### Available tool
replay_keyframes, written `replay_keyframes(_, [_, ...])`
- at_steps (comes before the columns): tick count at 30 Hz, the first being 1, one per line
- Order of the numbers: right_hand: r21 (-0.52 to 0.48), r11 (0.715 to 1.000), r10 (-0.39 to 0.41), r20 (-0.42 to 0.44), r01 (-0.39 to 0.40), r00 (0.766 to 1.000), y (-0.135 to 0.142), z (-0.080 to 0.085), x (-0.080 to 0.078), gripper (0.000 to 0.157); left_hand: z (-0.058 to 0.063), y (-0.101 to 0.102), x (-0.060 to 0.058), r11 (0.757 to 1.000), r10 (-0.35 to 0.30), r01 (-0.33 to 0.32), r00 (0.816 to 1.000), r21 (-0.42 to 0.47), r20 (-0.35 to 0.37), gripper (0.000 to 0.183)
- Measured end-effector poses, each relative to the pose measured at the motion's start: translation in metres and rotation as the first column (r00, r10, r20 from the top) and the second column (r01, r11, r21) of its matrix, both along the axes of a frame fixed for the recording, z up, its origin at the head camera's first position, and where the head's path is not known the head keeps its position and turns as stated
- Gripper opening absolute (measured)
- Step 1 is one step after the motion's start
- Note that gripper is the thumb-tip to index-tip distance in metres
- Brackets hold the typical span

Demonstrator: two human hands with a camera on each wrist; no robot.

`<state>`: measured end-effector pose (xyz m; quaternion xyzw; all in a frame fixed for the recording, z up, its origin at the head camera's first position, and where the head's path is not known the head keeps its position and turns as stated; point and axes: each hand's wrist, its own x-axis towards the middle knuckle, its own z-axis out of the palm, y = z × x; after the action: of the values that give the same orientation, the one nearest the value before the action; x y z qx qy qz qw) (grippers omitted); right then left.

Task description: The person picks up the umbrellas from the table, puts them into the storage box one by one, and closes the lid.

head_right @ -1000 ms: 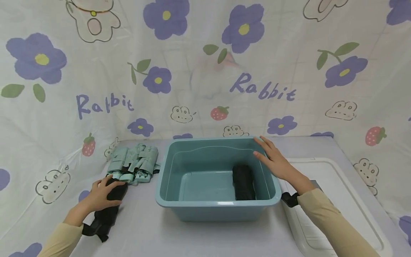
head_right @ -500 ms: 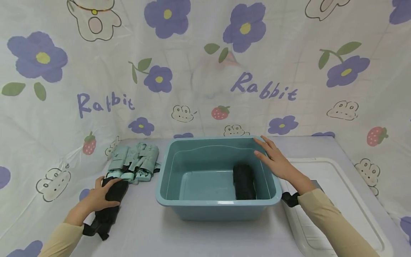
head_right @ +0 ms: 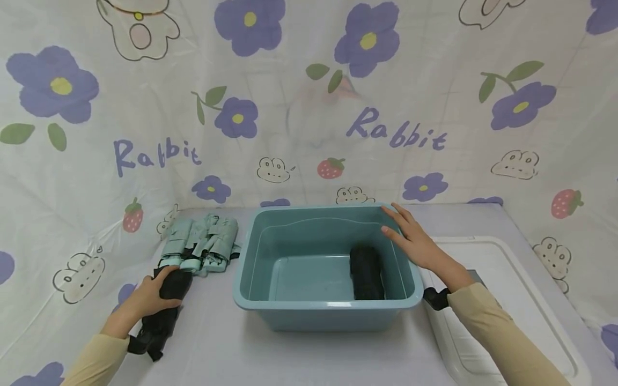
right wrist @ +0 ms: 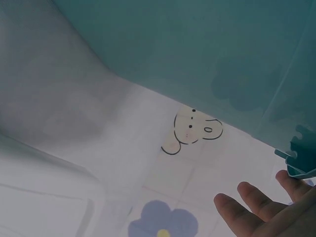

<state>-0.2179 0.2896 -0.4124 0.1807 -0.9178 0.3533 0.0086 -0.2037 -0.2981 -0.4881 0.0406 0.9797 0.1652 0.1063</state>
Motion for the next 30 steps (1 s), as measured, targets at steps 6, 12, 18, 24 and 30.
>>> replay_keyframes(6, [0.004, 1.000, 0.000, 0.000, 0.000, 1.000, -0.002, 0.000, -0.001, 0.054, 0.001, -0.002, -0.002, 1.000, -0.010, 0.010, 1.000, -0.005, -0.001, 0.081])
replay_keyframes(12, [0.002, 1.000, 0.002, 0.004, -0.002, 1.000, -0.001, 0.001, 0.001, 0.054, 0.007, -0.005, -0.007, 0.993, -0.072, 0.078, 0.995, 0.088, -0.071, 0.079])
replay_keyframes(18, [-0.002, 1.000, -0.003, 0.008, 0.003, 1.000, 0.000, 0.001, -0.001, 0.054, 0.018, -0.002, -0.015, 0.976, -0.117, 0.134, 0.988, 0.173, -0.105, 0.078])
replay_keyframes(24, [-0.007, 1.000, 0.004, 0.009, -0.004, 1.000, 0.000, 0.002, -0.001, 0.054, 0.032, 0.007, -0.016, 0.963, -0.140, 0.151, 0.988, 0.222, -0.063, 0.074])
replay_keyframes(30, [-0.011, 1.000, 0.011, 0.007, -0.011, 1.000, 0.000, 0.002, -0.001, 0.054, 0.044, 0.018, -0.015, 0.946, -0.154, 0.152, 0.988, 0.288, -0.015, 0.072])
